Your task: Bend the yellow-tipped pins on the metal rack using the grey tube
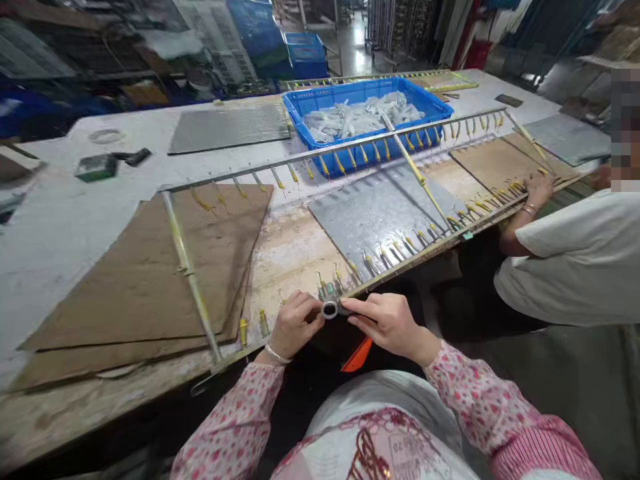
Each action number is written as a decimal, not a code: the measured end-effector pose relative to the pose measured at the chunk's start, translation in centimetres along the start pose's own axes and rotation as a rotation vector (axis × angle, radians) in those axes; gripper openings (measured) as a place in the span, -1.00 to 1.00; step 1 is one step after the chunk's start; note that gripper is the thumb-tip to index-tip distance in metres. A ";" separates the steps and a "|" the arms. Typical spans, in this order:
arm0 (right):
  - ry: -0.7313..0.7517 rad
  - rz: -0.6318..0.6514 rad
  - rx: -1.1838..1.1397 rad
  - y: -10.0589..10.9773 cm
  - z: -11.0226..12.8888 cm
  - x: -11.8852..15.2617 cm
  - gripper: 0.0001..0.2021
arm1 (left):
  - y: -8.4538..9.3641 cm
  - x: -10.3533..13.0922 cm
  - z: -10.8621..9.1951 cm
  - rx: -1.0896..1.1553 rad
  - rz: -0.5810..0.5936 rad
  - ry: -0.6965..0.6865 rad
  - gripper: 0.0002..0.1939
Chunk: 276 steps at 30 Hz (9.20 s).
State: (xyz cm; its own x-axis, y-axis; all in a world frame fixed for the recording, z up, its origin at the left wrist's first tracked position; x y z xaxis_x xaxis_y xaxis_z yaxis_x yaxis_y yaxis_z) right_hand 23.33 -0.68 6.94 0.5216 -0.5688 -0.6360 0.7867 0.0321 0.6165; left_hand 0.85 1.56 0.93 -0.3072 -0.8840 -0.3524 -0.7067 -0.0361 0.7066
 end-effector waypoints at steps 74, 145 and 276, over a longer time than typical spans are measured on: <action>-0.017 0.135 0.239 -1.8 -2.2 0.8 -0.70 | -0.3 -0.1 0.5 0.010 -0.026 0.005 -0.90; -0.695 -0.371 -0.304 -1.5 -4.4 5.5 -0.65 | -1.1 -3.0 -0.1 -0.184 0.106 0.678 -0.80; -0.135 -0.075 0.093 1.6 -1.3 2.2 -0.69 | -3.6 -2.4 -0.5 0.028 0.033 0.114 -0.92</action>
State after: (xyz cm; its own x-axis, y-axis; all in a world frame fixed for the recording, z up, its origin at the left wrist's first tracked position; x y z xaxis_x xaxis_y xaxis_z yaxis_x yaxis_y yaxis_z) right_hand 26.20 -0.78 5.93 0.4088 -0.6723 -0.6171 0.7845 -0.0867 0.6141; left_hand 4.41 3.60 -0.49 -0.2571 -0.9318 -0.2560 -0.7156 0.0056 0.6984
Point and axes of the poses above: each hand's wrist, its own x-axis away from the middle knuckle, its own y-axis out of the back of the hand, z = x × y, the point moved 2 cm from there along -x, towards the middle knuckle, and after that the axes turned 11 degrees about y, right-handed, at the moved point
